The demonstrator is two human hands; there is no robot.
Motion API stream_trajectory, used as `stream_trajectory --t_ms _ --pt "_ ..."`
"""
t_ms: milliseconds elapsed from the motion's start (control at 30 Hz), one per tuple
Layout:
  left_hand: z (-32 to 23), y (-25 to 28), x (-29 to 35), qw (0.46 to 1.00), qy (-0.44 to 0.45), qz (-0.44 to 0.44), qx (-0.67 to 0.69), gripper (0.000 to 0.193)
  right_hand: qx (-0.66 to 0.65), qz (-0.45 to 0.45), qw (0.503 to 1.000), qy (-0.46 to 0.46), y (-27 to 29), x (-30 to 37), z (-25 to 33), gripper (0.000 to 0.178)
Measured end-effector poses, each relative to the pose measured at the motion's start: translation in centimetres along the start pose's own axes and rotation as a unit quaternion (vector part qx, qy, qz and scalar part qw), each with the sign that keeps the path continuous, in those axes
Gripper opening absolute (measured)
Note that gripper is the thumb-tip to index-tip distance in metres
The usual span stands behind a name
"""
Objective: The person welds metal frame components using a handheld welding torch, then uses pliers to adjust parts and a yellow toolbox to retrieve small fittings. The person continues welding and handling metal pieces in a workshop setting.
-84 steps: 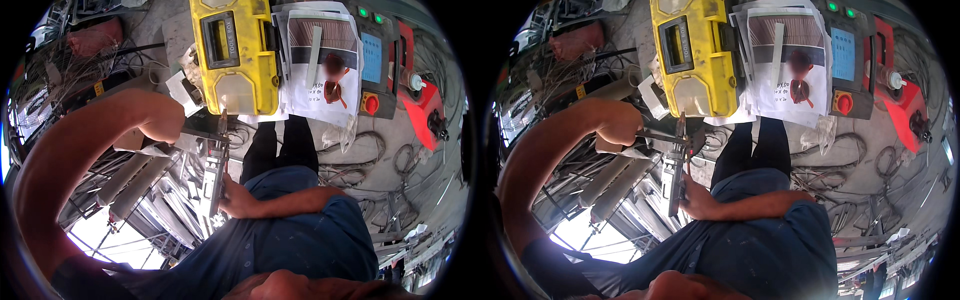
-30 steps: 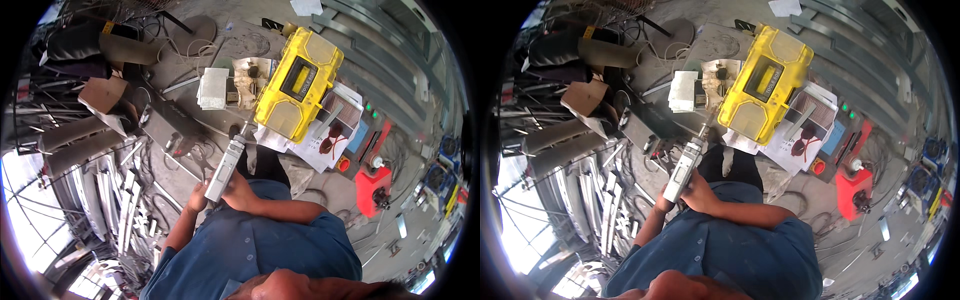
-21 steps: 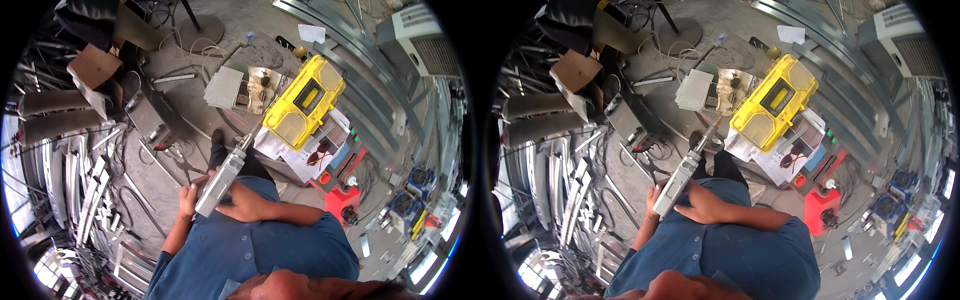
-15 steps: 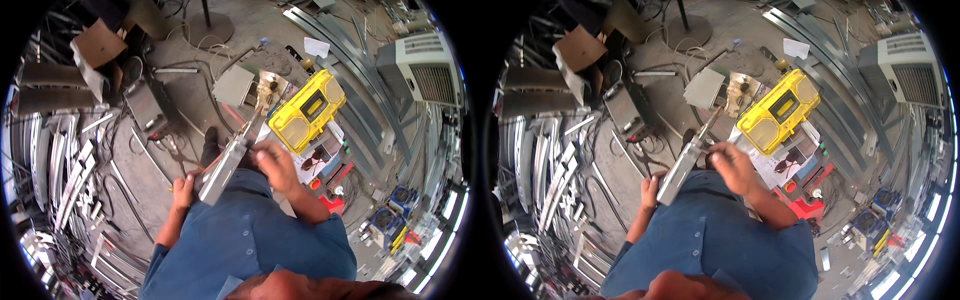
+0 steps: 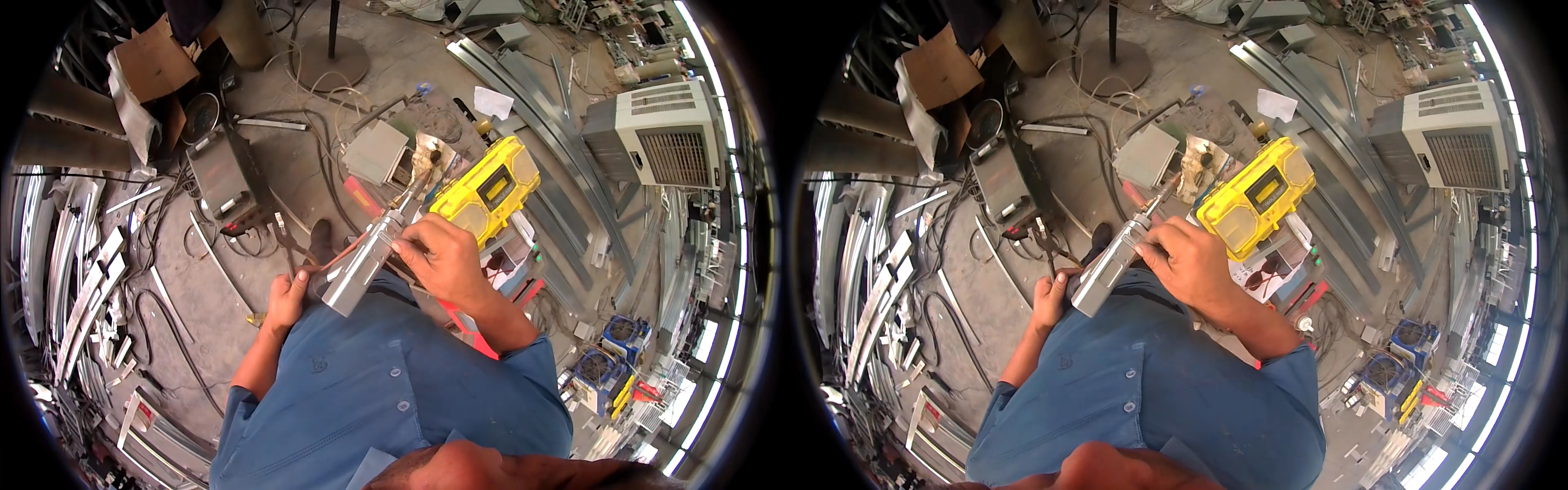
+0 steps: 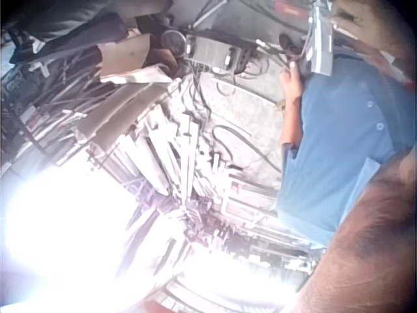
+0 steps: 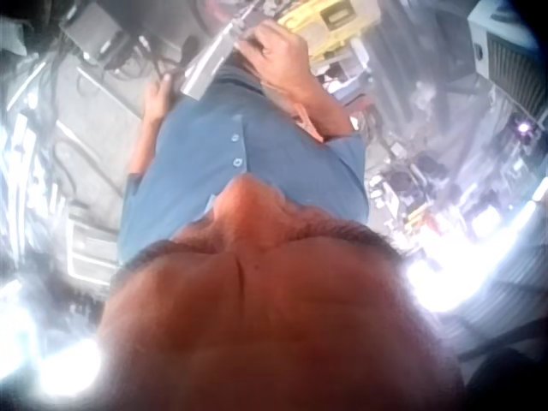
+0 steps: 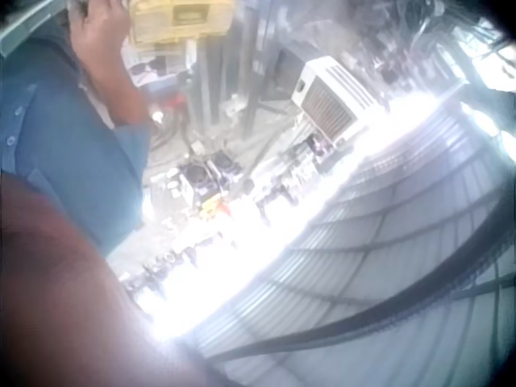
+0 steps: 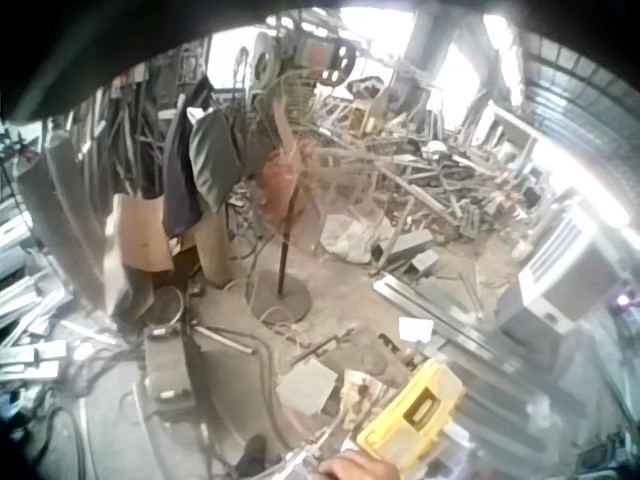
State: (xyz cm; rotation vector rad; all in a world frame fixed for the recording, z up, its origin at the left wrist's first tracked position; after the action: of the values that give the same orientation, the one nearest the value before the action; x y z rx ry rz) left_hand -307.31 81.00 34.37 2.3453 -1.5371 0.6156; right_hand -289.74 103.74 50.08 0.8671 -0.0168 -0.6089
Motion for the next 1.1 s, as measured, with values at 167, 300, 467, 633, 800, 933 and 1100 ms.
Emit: stream_trajectory --t_ms 167,300,467,633,800,933,1100 --pt "-0.2 0.3 -0.9 1.000 0.000 0.024 -0.020 0.050 -0.014 -0.040 0.998 -0.053 0.0 0.3 0.8 0.018" --pt "-0.4 0.2 -1.8 0.999 0.012 0.041 -0.014 0.050 -0.029 -0.088 0.994 -0.061 0.0 1.1 0.4 0.027" --pt "-1.2 0.2 -2.4 0.996 -0.006 0.060 -0.065 0.051 0.005 -0.076 0.991 -0.106 0.6 1.2 0.6 0.033" --pt "-1.5 0.2 -2.8 0.992 -0.002 0.077 -0.096 0.052 0.006 -0.084 0.996 -0.034 0.4 1.7 0.4 0.023" --pt "-2.1 0.1 -2.6 0.993 0.019 0.085 -0.080 0.054 0.033 -0.089 0.991 -0.097 1.2 1.8 1.6 0.014" --pt "-2.2 0.1 -2.7 0.992 0.008 0.087 -0.094 0.054 0.040 -0.080 0.995 -0.044 0.8 1.7 1.2 0.015" --pt "-2.1 0.1 -2.6 0.989 0.011 0.098 -0.106 0.056 0.053 -0.069 0.992 -0.092 0.9 1.5 1.8 0.016"
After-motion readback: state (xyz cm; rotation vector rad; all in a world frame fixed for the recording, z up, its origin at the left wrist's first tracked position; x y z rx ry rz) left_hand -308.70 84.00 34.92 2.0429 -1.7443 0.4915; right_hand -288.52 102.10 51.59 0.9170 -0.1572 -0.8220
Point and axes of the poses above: each hand's wrist, its own x-axis away from the middle knuckle, its own y-axis out of the back of the hand, z = x × y, the point moved 3 cm from there along -x, towards the middle knuckle, and after that the axes turned 7 degrees about y, right-handed, at the moved point
